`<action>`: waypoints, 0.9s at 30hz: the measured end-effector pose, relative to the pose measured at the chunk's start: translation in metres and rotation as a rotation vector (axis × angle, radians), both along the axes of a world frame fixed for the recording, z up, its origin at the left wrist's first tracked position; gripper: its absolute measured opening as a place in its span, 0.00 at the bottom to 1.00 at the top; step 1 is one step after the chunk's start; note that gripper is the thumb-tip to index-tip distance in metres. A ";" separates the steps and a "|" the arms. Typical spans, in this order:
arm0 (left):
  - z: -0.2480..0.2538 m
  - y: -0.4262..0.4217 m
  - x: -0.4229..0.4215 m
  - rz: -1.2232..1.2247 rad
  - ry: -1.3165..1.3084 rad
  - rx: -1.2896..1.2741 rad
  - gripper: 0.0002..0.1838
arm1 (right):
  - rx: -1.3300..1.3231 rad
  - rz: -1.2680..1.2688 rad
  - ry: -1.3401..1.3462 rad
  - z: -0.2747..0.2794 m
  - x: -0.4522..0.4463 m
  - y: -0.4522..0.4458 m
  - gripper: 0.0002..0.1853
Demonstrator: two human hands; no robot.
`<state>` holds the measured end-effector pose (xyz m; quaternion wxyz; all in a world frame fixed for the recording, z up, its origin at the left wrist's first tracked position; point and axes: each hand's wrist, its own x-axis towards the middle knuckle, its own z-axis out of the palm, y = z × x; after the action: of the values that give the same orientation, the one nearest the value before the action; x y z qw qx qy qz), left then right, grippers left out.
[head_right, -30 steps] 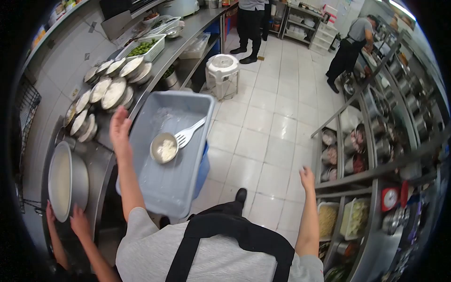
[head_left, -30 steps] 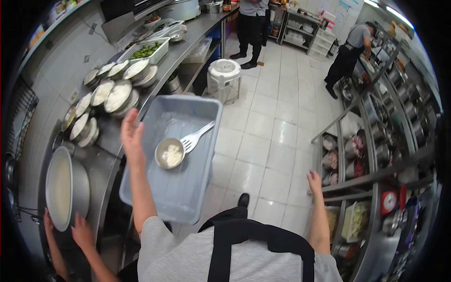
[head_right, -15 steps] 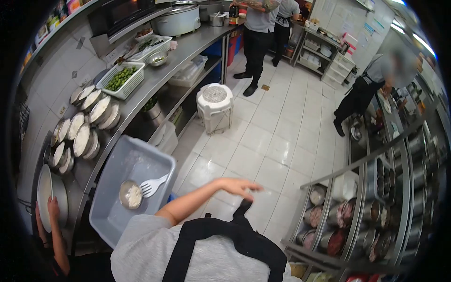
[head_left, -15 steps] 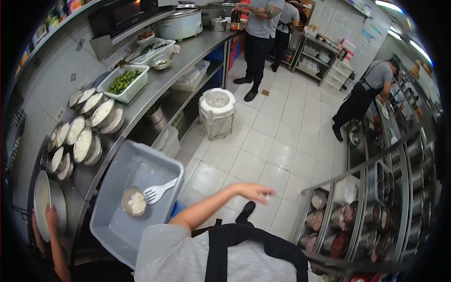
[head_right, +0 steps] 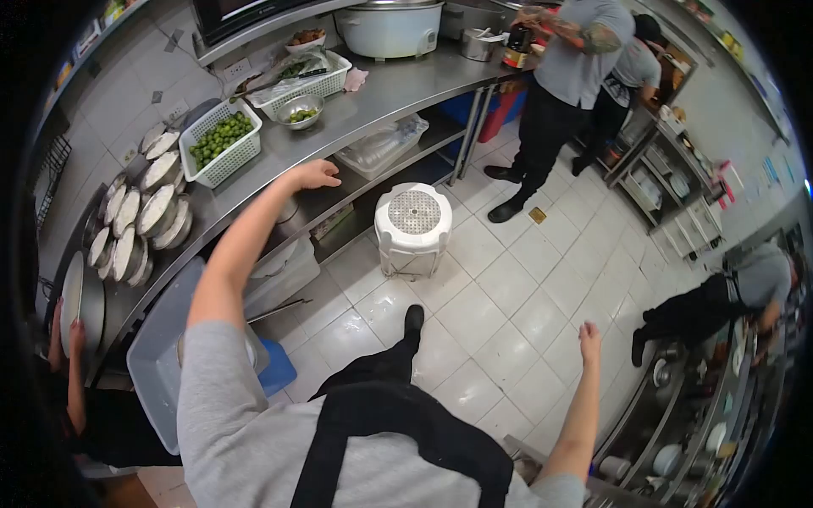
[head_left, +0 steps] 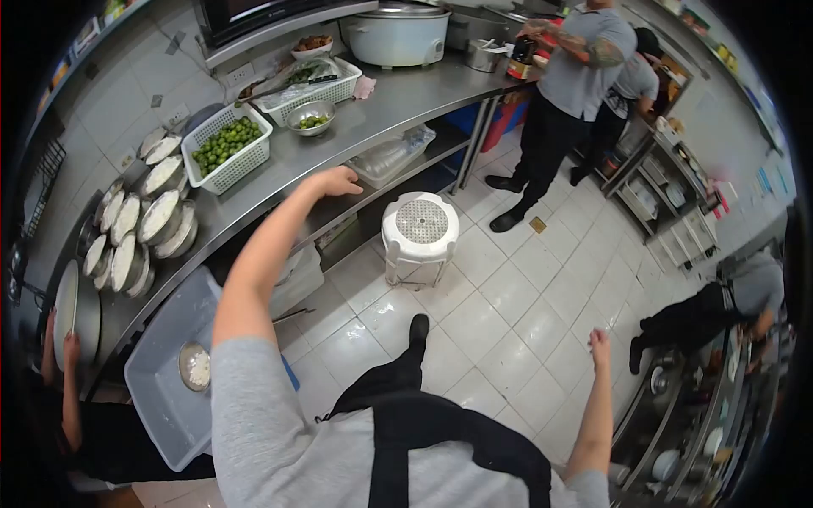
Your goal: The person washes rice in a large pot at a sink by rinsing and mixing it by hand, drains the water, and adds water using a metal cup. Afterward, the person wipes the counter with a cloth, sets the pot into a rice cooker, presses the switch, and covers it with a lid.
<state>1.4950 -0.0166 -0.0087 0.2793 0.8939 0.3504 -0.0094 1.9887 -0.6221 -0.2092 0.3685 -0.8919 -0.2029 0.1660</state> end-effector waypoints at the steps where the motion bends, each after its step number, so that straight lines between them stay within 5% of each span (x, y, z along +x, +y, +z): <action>1: 0.013 0.018 0.020 -0.137 0.115 0.032 0.27 | 0.060 0.052 0.138 0.021 0.005 0.028 0.12; 3: 0.016 0.080 0.064 -0.228 0.380 0.059 0.32 | -0.042 0.218 0.445 0.031 0.022 0.067 0.14; 5: 0.019 0.133 0.115 0.037 0.373 0.409 0.33 | -0.757 0.394 0.518 -0.021 0.073 0.068 0.18; 8: -0.004 0.217 0.168 0.436 -0.024 0.434 0.29 | -0.731 0.412 0.236 -0.050 0.090 0.081 0.18; 12: -0.024 0.313 0.231 0.530 0.134 0.140 0.25 | -0.757 0.367 0.168 -0.073 0.148 0.116 0.19; 16: -0.051 0.387 0.253 0.853 0.010 0.501 0.26 | -0.809 0.371 0.064 -0.101 0.250 0.168 0.21; 18: -0.084 0.412 0.244 0.933 -0.293 0.592 0.23 | -0.825 0.534 -0.140 -0.145 0.348 0.198 0.21; 19: -0.100 0.409 0.249 0.968 0.018 0.756 0.19 | -0.796 0.666 -0.284 -0.169 0.403 0.225 0.22; 21: -0.090 0.395 0.258 1.006 -0.034 0.678 0.14 | -0.599 0.736 -0.089 -0.067 0.392 0.407 0.21; 22: -0.091 0.391 0.268 1.027 -0.108 0.790 0.10 | -0.551 1.102 -0.347 -0.094 0.436 0.462 0.20; 24: -0.099 0.357 0.304 1.056 -0.186 0.756 0.06 | -0.805 1.268 -0.353 -0.116 0.462 0.587 0.16; 26: -0.090 0.327 0.349 1.015 -0.394 0.790 0.04 | -0.548 1.458 -0.325 -0.069 0.415 0.698 0.17; 27: -0.087 0.309 0.372 1.039 -0.412 0.579 0.08 | -0.788 1.549 -0.431 -0.062 0.390 0.749 0.18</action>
<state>1.8666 0.2928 -0.0958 0.0556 0.6300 0.6663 0.3951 2.3791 0.1271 -0.2707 -0.2263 -0.5783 -0.7412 0.2549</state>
